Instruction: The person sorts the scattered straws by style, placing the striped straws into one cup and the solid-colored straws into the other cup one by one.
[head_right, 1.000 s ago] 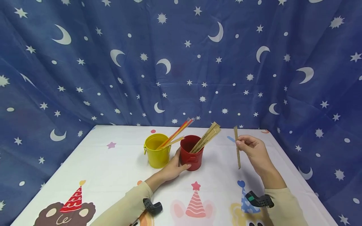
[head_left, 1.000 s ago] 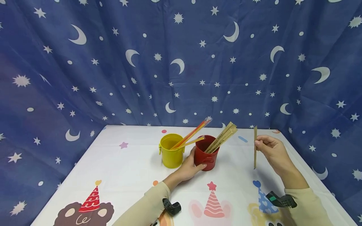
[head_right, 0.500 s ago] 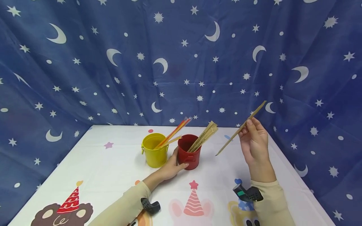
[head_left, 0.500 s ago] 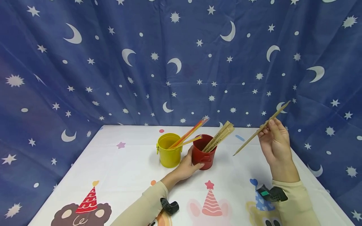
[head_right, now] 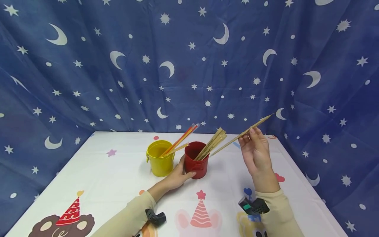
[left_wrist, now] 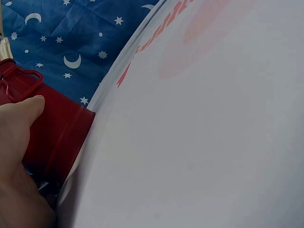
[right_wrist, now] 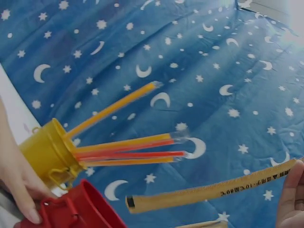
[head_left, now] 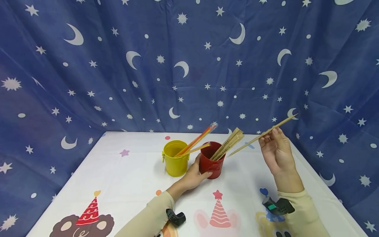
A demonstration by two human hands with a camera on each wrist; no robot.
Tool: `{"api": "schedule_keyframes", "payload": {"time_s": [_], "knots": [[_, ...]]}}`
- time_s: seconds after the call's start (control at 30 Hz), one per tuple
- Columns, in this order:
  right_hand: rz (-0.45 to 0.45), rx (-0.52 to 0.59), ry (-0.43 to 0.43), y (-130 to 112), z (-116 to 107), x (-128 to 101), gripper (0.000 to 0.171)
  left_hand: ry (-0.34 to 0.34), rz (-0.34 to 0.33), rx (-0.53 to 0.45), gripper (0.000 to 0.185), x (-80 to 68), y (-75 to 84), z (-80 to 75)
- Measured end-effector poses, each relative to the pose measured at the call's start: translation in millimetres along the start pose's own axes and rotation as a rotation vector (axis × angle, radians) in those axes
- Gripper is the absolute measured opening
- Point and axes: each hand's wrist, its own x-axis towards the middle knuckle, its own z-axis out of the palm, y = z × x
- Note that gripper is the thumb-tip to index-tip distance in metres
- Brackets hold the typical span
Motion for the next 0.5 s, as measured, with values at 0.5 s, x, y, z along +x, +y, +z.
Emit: {"api": "schedule_keyframes", "payload": {"time_s": [0.5], "knots": [[0.087,-0.021,0.111,21,-6,-2,0.029,-0.004,-0.003,-0.004,0.089,-0.6,1.0,0.1]]}}
